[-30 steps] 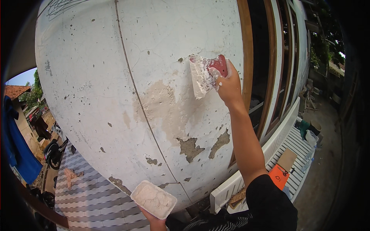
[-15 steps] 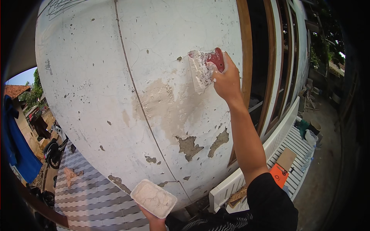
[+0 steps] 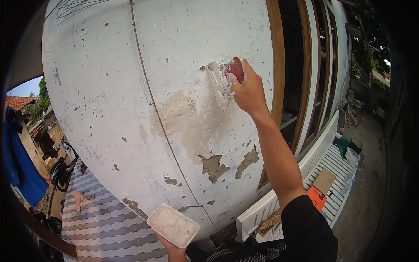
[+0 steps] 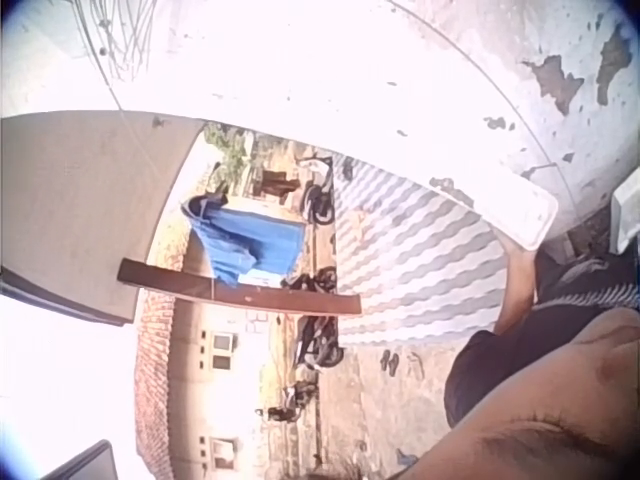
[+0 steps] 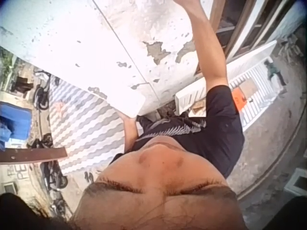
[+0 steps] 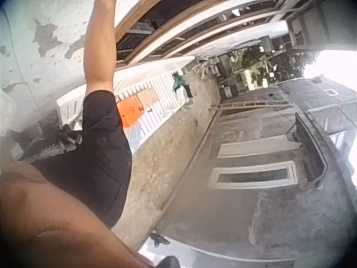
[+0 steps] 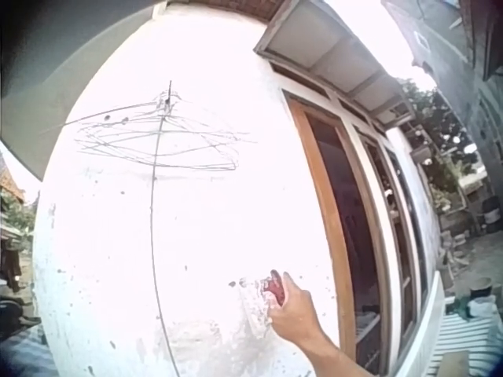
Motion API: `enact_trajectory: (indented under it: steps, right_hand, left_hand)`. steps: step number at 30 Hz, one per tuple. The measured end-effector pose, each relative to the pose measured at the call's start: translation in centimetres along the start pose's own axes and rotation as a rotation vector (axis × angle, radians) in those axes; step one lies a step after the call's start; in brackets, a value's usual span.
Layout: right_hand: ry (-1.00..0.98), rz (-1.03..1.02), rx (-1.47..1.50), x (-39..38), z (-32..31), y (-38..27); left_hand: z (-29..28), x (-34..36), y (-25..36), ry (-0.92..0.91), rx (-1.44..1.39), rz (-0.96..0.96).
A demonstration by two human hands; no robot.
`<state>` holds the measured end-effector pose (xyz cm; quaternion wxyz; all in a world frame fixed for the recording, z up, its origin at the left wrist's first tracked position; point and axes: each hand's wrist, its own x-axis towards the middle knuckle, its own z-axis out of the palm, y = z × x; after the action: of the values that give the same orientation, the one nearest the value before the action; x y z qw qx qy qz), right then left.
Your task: Patching a damaged area on an exterior wall using putty and a putty knife.
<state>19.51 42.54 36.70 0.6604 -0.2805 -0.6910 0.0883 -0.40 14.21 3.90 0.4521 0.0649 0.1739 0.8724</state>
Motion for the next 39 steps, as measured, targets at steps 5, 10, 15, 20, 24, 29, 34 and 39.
enact_trajectory:
  steps: [5, 10, 15, 20, 24, 29, 34, 39]
  right_hand:
    - [-0.044, 0.02, 0.086, 0.4, -0.8, 1.0]
    - [-0.004, -0.003, 0.169, 0.7, -0.1, 2.8]
    - [-0.038, 0.027, 0.189, 0.5, 0.3, 3.0]
    - [-0.001, 0.011, 0.233, 0.6, 0.2, 2.3]
    - [-0.033, 0.033, 0.233, 0.7, -0.4, 2.4]
    - [-0.022, 0.005, 0.359, 0.1, 0.5, 3.1]
    - [-0.073, 0.106, 0.402, -0.7, 1.6, 3.3]
    - [0.027, 0.142, 0.501, -1.6, 4.2, 4.5]
  left_hand:
    - [0.1, 0.2, 0.0, -0.001, -0.016, -0.025]
    - [0.6, 0.3, -0.3, -0.028, -0.012, -0.042]
    - [0.3, 0.4, -0.3, -0.013, 0.026, -0.043]
    - [0.7, 0.2, -0.3, -0.039, 0.037, -0.014]
    - [0.2, 0.4, 0.1, -0.017, -0.009, -0.027]
    - [1.1, -0.3, 0.5, 0.008, -0.007, -0.006]
    - [0.5, 0.5, 0.5, -0.004, 0.003, -0.007]
    - [0.3, 0.6, -0.1, -0.005, 0.013, -0.035]
